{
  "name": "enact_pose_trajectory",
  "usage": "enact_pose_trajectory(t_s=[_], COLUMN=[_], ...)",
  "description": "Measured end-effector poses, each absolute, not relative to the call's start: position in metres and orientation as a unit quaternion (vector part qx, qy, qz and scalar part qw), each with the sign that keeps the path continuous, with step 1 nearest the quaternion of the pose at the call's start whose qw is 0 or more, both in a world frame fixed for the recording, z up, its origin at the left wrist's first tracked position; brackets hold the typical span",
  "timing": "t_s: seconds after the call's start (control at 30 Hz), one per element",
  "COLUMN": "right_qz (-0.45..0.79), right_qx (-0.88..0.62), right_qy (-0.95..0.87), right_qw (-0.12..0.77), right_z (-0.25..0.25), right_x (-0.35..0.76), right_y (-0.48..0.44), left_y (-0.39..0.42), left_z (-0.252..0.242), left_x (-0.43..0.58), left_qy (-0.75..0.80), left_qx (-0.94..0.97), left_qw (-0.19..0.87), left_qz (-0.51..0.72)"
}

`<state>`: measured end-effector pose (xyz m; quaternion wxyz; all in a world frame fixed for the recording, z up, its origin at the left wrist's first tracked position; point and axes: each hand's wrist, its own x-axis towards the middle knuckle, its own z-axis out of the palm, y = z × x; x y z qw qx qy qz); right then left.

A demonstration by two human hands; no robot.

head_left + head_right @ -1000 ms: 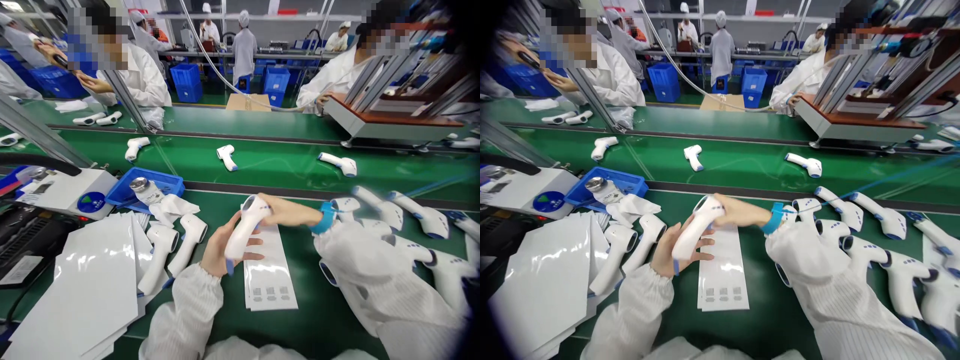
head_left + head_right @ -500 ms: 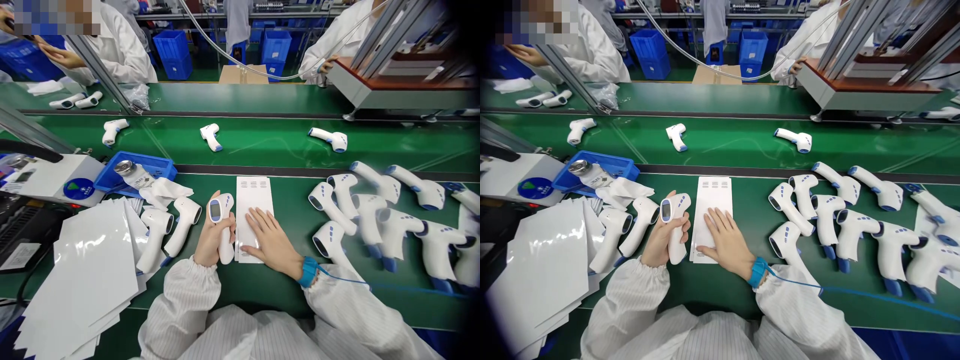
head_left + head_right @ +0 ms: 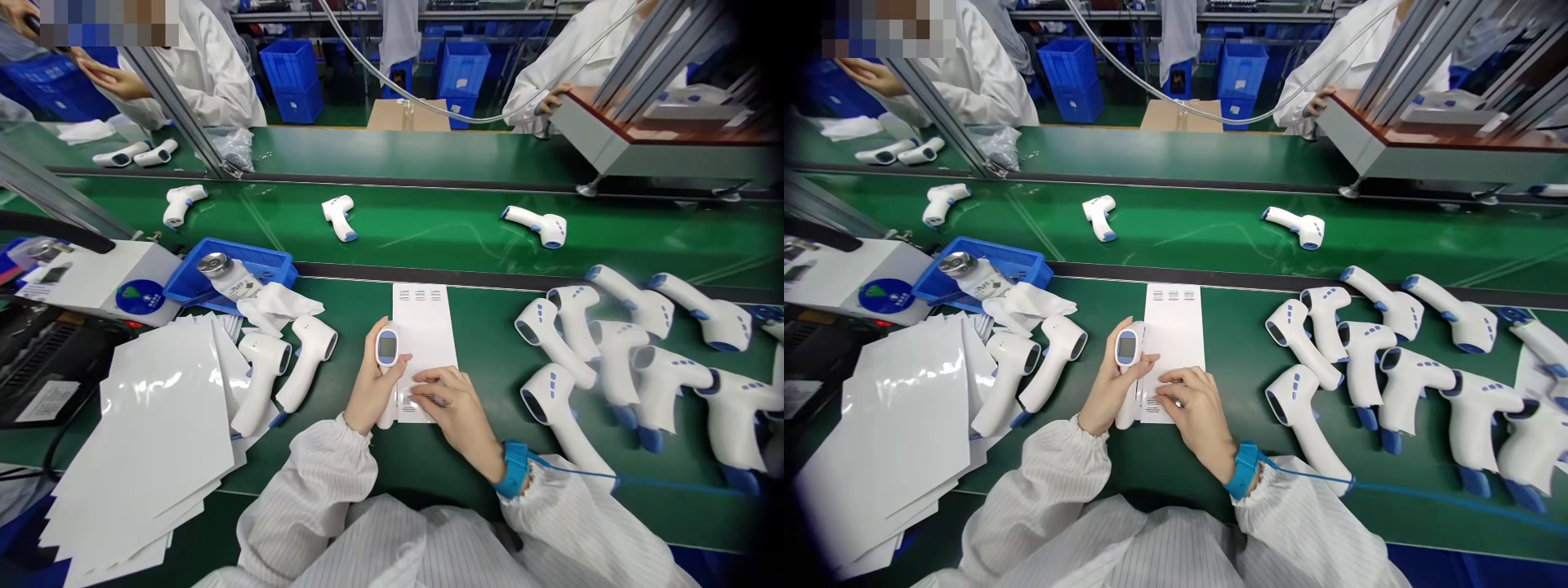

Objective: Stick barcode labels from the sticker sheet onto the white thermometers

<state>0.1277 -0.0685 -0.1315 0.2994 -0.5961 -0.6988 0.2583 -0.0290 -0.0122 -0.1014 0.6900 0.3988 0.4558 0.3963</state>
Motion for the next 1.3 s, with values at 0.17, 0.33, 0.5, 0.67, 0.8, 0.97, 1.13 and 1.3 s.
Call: enact_pose_trajectory(t_s=[0.17,0.33,0.5,0.67,0.8,0.97,1.13,1.3], right_qz=[0.267,0.295,0.325,0.487,0.637,0.432,0.403,0.421], right_qx=[-0.607,-0.607,-0.616,-0.466,-0.391,-0.537,-0.559,-0.559], right_qy=[-0.686,-0.685,-0.671,-0.694,-0.624,-0.646,-0.634,-0.607], right_qw=[0.300,0.275,0.253,0.252,0.227,0.327,0.352,0.377], right_z=[-0.133,-0.129,-0.118,-0.081,-0.048,-0.046,-0.059,-0.061], right_x=[0.126,0.125,0.121,0.129,0.143,0.149,0.148,0.143], right_y=[-0.068,-0.064,-0.056,-0.063,-0.063,-0.044,-0.027,-0.022], left_y=[-0.013,-0.015,-0.015,-0.012,-0.018,-0.038,-0.046,-0.046], left_z=[-0.102,-0.103,-0.103,-0.105,-0.099,-0.095,-0.103,-0.103], left_x=[-0.030,-0.027,-0.024,-0.025,-0.019,-0.005,0.002,0.002], left_qy=[0.445,0.444,0.446,0.457,0.468,0.439,0.459,0.457], left_qx=[0.412,0.428,0.444,0.457,0.458,0.440,0.422,0.427], left_qw=[0.690,0.677,0.664,0.650,0.646,0.700,0.700,0.697], left_qz=[0.396,0.402,0.403,0.400,0.392,0.350,0.348,0.350])
